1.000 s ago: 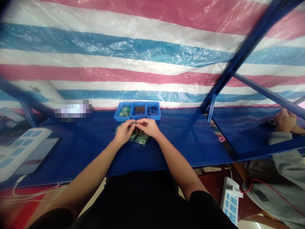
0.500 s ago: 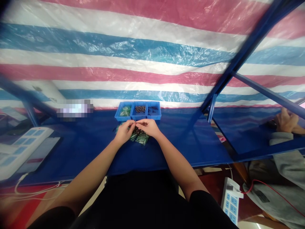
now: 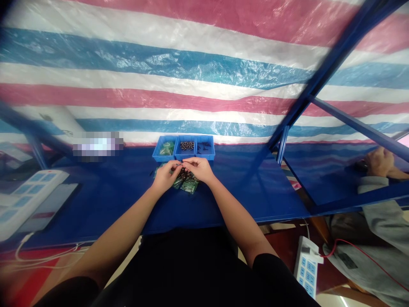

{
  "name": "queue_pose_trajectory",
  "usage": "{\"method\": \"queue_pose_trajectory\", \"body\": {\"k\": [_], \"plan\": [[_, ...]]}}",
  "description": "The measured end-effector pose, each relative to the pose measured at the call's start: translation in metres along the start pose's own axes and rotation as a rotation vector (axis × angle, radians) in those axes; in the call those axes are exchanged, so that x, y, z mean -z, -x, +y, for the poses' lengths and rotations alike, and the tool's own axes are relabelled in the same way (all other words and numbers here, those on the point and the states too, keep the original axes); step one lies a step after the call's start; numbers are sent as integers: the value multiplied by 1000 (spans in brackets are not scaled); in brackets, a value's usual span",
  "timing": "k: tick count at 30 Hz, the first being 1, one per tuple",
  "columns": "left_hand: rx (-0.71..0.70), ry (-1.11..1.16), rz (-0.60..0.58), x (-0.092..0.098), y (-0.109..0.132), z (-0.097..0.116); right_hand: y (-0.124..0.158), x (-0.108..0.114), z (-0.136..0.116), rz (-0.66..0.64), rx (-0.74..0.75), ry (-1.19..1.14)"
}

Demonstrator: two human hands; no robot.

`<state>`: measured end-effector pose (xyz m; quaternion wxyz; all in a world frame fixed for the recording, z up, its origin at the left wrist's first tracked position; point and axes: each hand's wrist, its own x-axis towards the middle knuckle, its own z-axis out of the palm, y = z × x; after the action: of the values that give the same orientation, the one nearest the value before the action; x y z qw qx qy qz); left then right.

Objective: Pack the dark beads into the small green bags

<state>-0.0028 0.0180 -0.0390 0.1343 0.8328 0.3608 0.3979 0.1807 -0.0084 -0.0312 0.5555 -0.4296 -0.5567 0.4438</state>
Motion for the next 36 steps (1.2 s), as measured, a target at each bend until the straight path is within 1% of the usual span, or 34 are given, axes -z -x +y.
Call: {"method": "queue_pose_trajectory", "body": {"k": [3,5,9,12,19,25,36], "plan": [[-20,-32,33,-1,0,0,0,0,-2,1,-2,-29],[-34,-33,35,-1,0,-1,0,0,-2,0,0,-24],[-46,-31,10,1,0,-1,1,-3,-3,-19,5,5],[-24,-26,-16,3,-1,0,3,-4,-3,-37,19,8],[11,15,-51,4,-1,3,4,-4,-2,-34,29,40],[62,34,-115,5,0,4,3,-5,-2,-32,41,46],[59,38,-122,6,-2,7,4,-4,-4,-39,23,57]]}}
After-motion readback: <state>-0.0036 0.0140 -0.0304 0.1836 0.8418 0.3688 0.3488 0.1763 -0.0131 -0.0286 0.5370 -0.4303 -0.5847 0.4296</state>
